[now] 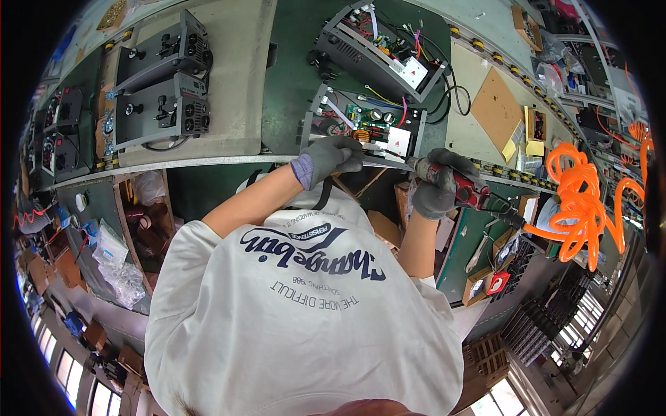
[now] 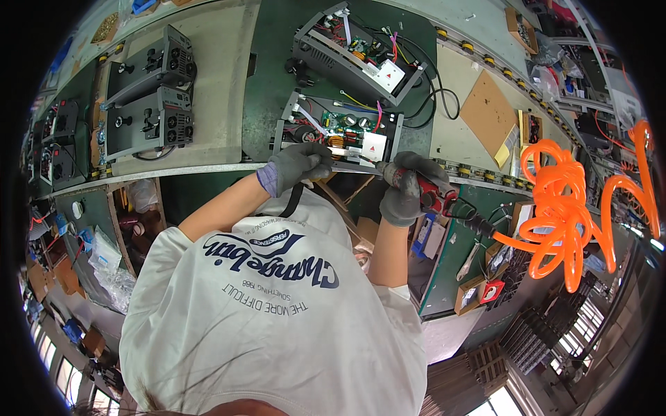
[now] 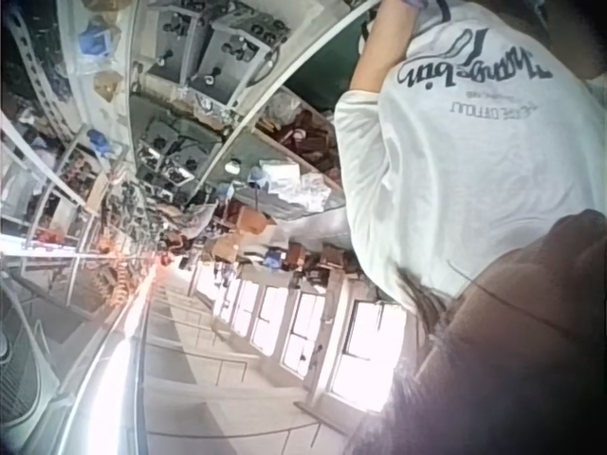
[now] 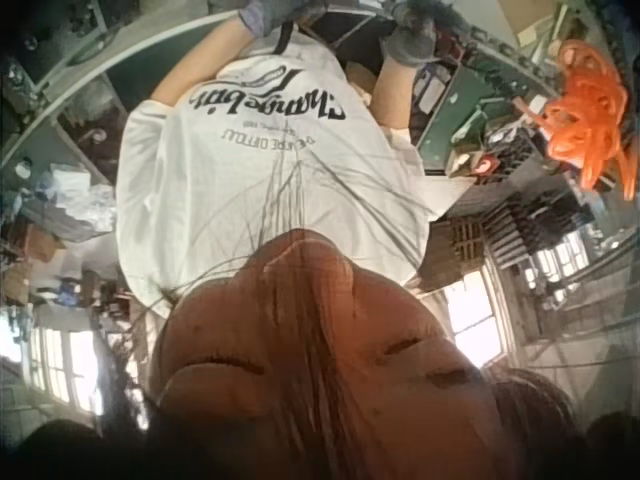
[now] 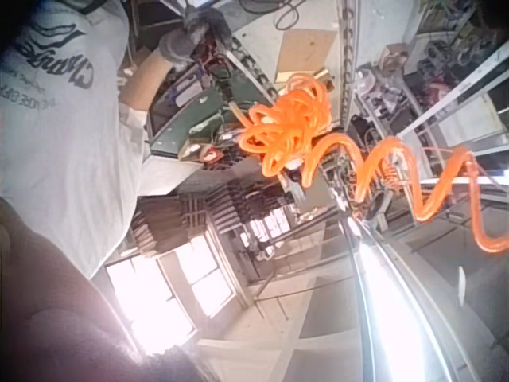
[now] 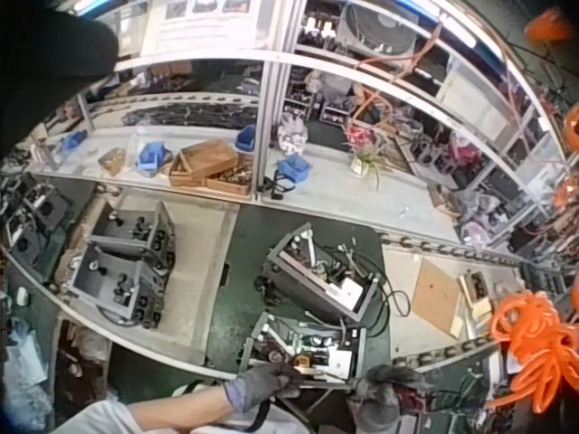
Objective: The person assembles electronic devices on a workbench. They use a screwdriver to tighten screws, connect wires, and place components into metal enclosures. The person handles multiple units, moving them between workstations and organizing parts.
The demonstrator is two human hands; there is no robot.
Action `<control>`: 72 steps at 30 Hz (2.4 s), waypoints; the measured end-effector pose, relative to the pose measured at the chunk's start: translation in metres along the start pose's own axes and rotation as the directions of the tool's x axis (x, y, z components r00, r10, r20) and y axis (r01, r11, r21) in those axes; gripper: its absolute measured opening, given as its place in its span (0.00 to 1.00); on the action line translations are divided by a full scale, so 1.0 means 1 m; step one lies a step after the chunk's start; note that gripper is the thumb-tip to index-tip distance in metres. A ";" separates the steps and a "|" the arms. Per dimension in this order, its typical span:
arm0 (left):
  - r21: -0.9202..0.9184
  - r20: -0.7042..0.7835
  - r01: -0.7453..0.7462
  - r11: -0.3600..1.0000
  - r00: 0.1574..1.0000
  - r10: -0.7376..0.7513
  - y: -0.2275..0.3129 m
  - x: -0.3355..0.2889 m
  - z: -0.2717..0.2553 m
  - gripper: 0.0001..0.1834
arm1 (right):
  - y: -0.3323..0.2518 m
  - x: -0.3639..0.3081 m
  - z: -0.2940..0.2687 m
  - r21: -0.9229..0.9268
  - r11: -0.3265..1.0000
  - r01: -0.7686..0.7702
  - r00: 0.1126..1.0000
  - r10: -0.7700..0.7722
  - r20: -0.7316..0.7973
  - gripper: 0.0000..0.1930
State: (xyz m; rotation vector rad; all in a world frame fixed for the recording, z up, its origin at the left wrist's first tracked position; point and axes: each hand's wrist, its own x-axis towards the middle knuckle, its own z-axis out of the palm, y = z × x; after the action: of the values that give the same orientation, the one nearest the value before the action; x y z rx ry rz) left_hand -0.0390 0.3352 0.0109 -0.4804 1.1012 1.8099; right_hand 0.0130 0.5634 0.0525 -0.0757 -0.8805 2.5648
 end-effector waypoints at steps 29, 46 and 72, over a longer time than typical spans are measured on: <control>0.008 0.108 -0.053 0.999 0.993 0.052 0.008 0.009 -0.007 0.19 | 0.027 0.015 0.014 -0.428 0.857 0.286 0.915 -0.111 0.389 0.17; -0.209 0.176 -0.153 0.966 0.966 0.191 0.014 0.026 -0.026 0.13 | 0.014 0.012 -0.007 -0.381 0.914 0.141 0.973 -0.057 0.224 0.17; -0.144 0.163 -0.265 0.953 0.944 0.287 0.057 0.034 -0.026 0.25 | 0.029 0.074 0.111 -0.252 0.930 0.267 0.948 -0.207 0.241 0.19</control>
State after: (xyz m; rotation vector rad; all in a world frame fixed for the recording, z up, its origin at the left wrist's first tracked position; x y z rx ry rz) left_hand -0.1077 0.3215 0.0006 -0.2308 0.9730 2.1298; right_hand -0.0857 0.5100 0.1298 0.2120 -1.2503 2.2335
